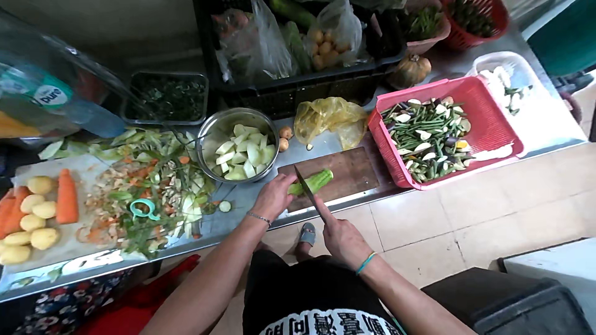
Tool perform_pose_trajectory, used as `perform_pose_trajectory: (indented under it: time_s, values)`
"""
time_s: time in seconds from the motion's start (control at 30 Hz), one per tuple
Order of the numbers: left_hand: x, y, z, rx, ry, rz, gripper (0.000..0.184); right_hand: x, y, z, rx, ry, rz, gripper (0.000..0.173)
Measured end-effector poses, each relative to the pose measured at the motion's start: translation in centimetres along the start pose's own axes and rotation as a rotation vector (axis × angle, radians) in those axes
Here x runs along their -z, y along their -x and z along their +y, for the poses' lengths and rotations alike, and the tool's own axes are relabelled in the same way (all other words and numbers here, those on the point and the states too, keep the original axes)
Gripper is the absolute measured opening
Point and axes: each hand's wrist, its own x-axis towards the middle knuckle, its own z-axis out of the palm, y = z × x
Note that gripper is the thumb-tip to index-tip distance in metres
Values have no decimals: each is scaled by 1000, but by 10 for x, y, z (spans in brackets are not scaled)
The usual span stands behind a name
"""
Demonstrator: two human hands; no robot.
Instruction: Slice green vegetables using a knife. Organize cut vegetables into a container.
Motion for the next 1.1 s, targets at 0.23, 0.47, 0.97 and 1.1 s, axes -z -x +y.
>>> perform_pose_trajectory:
  time_s: [0.23, 0.47, 0.97, 1.1]
  values:
    - [6, -1, 8, 31, -23, -29, 36, 16, 9, -10, 2, 37, -20, 81]
    - [6, -1, 7, 23, -22, -28, 32, 24, 11, -20, -29, 106, -84, 83]
    - [0, 0, -9, 178, 139, 109, 47, -42, -51, 17, 43, -14, 41, 79]
    - [6, -2, -10, 288, 153, 95, 52, -29, -40, 20, 78, -81, 18, 74]
